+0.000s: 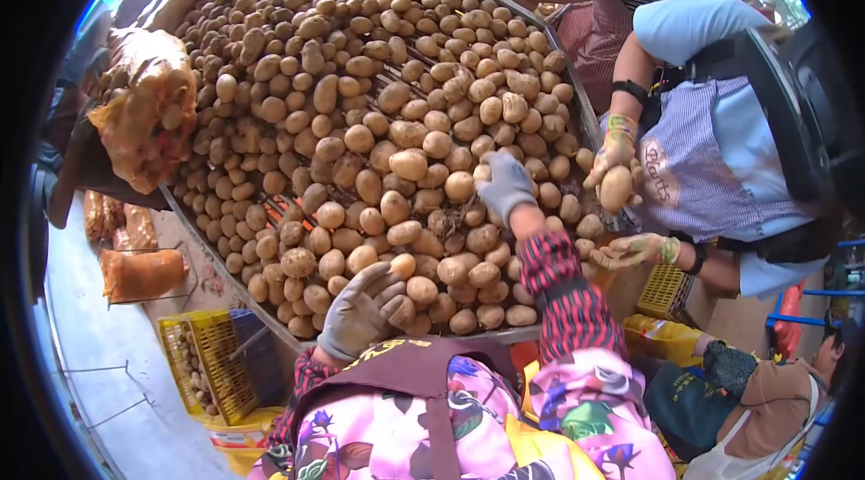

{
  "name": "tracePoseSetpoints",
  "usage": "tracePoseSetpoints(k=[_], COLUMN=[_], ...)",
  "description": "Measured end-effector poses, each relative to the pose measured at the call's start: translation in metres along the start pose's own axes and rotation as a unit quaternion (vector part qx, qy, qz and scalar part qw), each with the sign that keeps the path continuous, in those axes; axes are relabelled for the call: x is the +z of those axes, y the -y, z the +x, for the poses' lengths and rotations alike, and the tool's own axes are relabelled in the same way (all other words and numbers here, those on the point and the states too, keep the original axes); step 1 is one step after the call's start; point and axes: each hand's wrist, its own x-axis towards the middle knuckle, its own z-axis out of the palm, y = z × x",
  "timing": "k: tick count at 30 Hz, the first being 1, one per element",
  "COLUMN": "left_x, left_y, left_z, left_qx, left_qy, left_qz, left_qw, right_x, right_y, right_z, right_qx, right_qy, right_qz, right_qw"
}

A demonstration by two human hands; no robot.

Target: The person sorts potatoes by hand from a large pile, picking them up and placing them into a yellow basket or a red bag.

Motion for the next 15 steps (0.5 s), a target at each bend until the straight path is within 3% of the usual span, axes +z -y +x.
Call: tracePoseSetpoints(k=[2,4,5,6,8,9,11,12,14,15], left_x=[0.023,0.041,0.048,0.046,0.021,0.037,0.022,0.022,0.012,0.005], left_y=[-0.008,-0.01,-0.013,-0.013,-0.001,-0.01,-0.013,-0.021,-0.035,-0.043], left_z=[0.033,0.065,0.075,0.083,0.092,0.084,0.086,0.088,0.083,0.085], left_qx=[0.001,-0.046,-0.06,-0.101,-0.09,-0.092,-0.115,-0.117,-0.096,-0.095], left_qy=[0.052,0.008,0.043,-0.001,0.05,0.004,0.023,0.029,0.011,0.019], left_qz=[-0.048,-0.114,-0.096,-0.115,-0.085,-0.062,-0.103,-0.113,-0.161,-0.159], left_qw=[0.997,0.992,0.993,0.988,0.991,0.994,0.988,0.986,0.982,0.983], right_x=[-0.018,-0.025,-0.019,-0.021,0.004,0.021,0.06,0.079,0.047,0.027], right_y=[0.023,0.047,0.042,0.039,0.01,0.008,0.022,0.031,0.044,0.036], right_z=[-0.03,-0.05,-0.041,-0.02,0.036,0.042,0.05,0.036,0.029,0.04], right_qx=[-0.006,-0.076,-0.166,-0.14,-0.063,-0.06,-0.005,-0.02,-0.012,-0.058], right_qy=[0.056,0.184,0.135,0.114,0.015,0.014,-0.083,-0.079,0.032,0.029], right_qz=[0.149,0.281,0.233,0.21,0.06,0.061,-0.167,-0.198,0.02,0.134], right_qw=[0.987,0.939,0.949,0.961,0.996,0.996,0.982,0.977,0.999,0.989])
